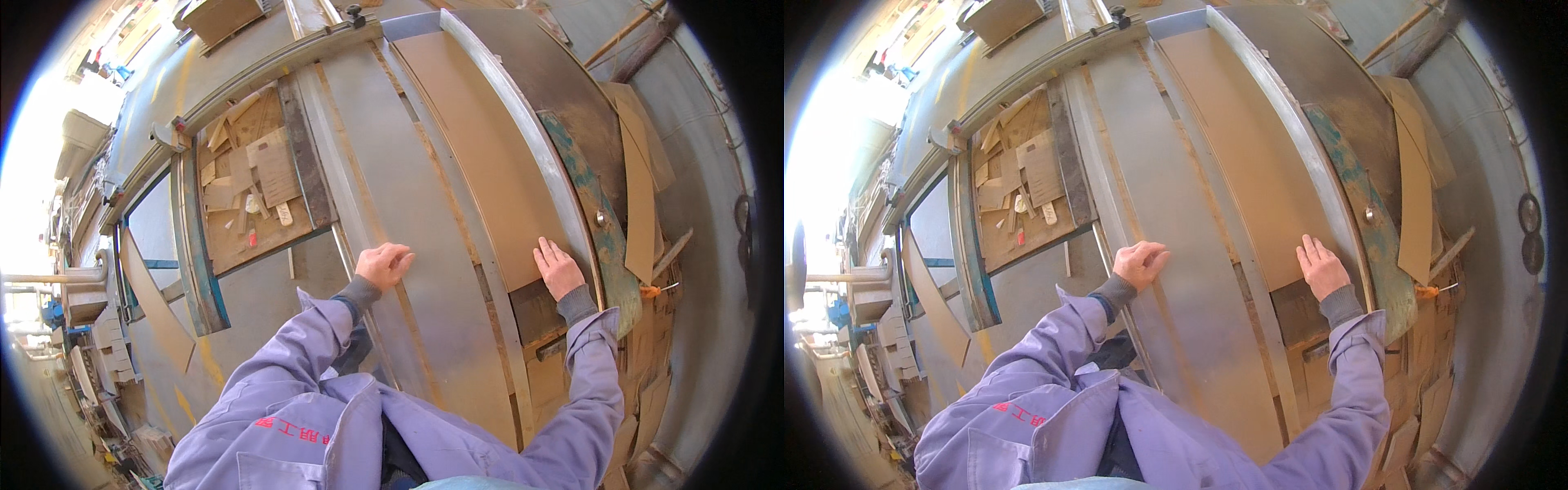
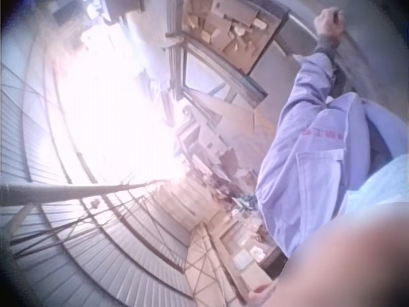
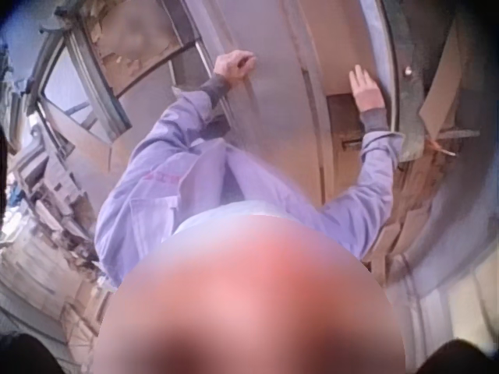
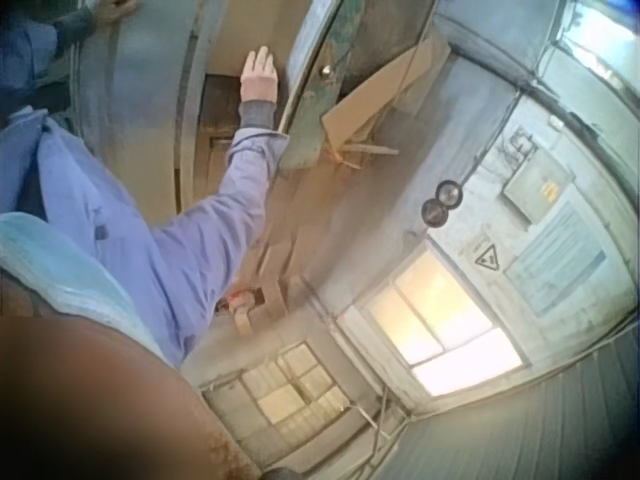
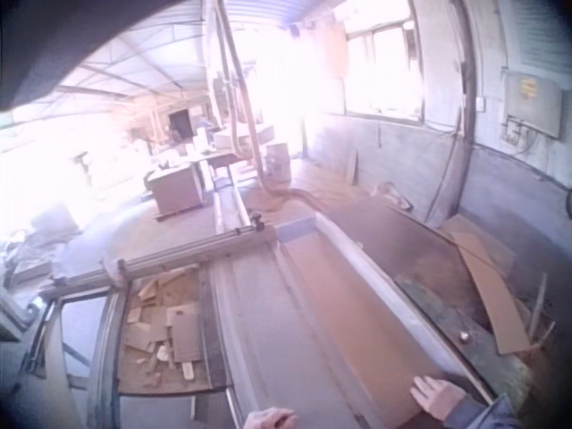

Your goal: The person picks up a large cardboard sheet, walks to a cutting machine, and feeds it through to trim the edges. They then handle a smaller cut piece, aligning it on the machine and pushing it through again. The person repeats this process with additional pieces, moving them between the machine and nearby surfaces.

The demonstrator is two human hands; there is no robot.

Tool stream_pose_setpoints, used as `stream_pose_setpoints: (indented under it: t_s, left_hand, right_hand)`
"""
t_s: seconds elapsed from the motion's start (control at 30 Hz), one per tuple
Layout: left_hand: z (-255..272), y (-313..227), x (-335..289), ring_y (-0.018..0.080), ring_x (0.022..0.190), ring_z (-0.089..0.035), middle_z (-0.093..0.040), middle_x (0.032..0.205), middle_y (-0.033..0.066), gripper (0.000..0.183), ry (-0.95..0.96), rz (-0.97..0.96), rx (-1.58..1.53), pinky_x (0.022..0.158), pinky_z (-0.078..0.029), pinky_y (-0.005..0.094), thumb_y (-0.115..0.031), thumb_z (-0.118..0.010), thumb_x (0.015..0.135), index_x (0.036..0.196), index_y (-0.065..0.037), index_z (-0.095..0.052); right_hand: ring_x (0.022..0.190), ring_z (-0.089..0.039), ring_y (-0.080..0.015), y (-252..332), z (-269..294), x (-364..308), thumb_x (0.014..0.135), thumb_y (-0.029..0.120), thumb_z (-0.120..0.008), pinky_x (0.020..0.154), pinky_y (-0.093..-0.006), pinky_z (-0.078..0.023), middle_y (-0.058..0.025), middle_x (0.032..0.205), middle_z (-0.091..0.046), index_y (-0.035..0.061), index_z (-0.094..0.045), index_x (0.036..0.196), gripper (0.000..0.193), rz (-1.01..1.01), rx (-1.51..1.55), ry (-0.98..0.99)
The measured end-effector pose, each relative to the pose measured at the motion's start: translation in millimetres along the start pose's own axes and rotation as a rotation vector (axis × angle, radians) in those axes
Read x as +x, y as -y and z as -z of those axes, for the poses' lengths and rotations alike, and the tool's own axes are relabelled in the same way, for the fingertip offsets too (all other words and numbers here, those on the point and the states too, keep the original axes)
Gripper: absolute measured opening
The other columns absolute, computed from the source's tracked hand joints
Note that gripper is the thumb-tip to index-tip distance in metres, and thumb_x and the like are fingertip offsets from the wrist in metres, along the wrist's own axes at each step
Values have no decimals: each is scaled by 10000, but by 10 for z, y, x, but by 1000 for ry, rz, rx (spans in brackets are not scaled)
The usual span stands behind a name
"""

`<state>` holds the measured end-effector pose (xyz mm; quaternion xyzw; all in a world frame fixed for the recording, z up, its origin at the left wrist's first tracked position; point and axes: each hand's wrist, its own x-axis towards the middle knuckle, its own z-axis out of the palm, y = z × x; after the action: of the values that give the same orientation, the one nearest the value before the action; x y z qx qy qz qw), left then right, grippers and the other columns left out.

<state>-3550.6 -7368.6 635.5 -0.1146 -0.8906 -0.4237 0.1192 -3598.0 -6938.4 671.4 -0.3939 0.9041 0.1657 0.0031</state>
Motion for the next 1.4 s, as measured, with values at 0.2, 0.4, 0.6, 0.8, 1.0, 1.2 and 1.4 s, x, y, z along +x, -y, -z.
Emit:
stream_pose_setpoints:
  t_s: [0.2, 0.4, 0.6, 0.8, 1.0, 1.2, 1.4]
  left_hand:
    - [-36, -43, 87, 170, 560, -635, -645, 705, 65, 145, -4, -8, -1, 543, -511, 294, -157, -762, 807, 874, -67, -671]
    - [-33, -91, 95, 176, 559, -633, -642, 690, 66, 166, 17, 36, 7, 542, -513, 300, -173, -770, 793, 868, -70, -665]
    - [-66, -62, 95, 207, 576, -647, -656, 705, 81, 168, 32, 63, 17, 562, -525, 319, -198, -764, 794, 864, -80, -667]
    - [-60, -33, 94, 220, 590, -652, -659, 710, 83, 156, 19, 79, 20, 574, -529, 326, -197, -755, 795, 844, -80, -664]
    - [-87, -27, 94, 172, 565, -631, -647, 695, 71, 123, 0, 48, 25, 554, -517, 299, -157, -747, 807, 836, -60, -676]
    - [-81, 0, 91, 173, 566, -634, -648, 694, 70, 126, -17, 28, 19, 551, -517, 300, -153, -752, 800, 835, -62, -672]
    - [-112, 4, 54, 182, 568, -639, -654, 700, 75, 137, -22, 18, 32, 552, -519, 299, -168, -753, 802, 838, -65, -671]
  right_hand:
    - [1235, -542, -304, -38, -6, 78, 876, 119, -553, 956, -346, -508, -201, 1409, -496, 6, -584, 1269, 410, -6, -20, 24]
    - [1231, -550, -282, -80, -58, 108, 873, 121, -560, 950, -334, -509, -192, 1425, -488, 9, -582, 1273, 417, 0, -27, 6]
    - [1235, -549, -272, -111, -76, 194, 872, 116, -566, 953, -331, -509, -187, 1424, -490, 7, -578, 1274, 417, 2, -23, 17]
    - [1237, -549, -269, -131, -72, 269, 875, 102, -558, 959, -334, -507, -186, 1420, -495, -10, -580, 1259, 401, 7, 1, 7]
    - [1227, -561, -271, -156, -104, 338, 880, 92, -548, 969, -339, -504, -196, 1406, -510, -17, -588, 1249, 387, 14, -5, -9]
    - [1219, -567, -273, -178, -135, 410, 879, 92, -542, 972, -339, -501, -196, 1392, -524, -18, -597, 1239, 381, 22, -3, -21]
    - [1204, -575, -280, -186, -127, 423, 869, 86, -539, 965, -346, -503, -205, 1384, -528, -24, -603, 1227, 381, 37, 16, -33]
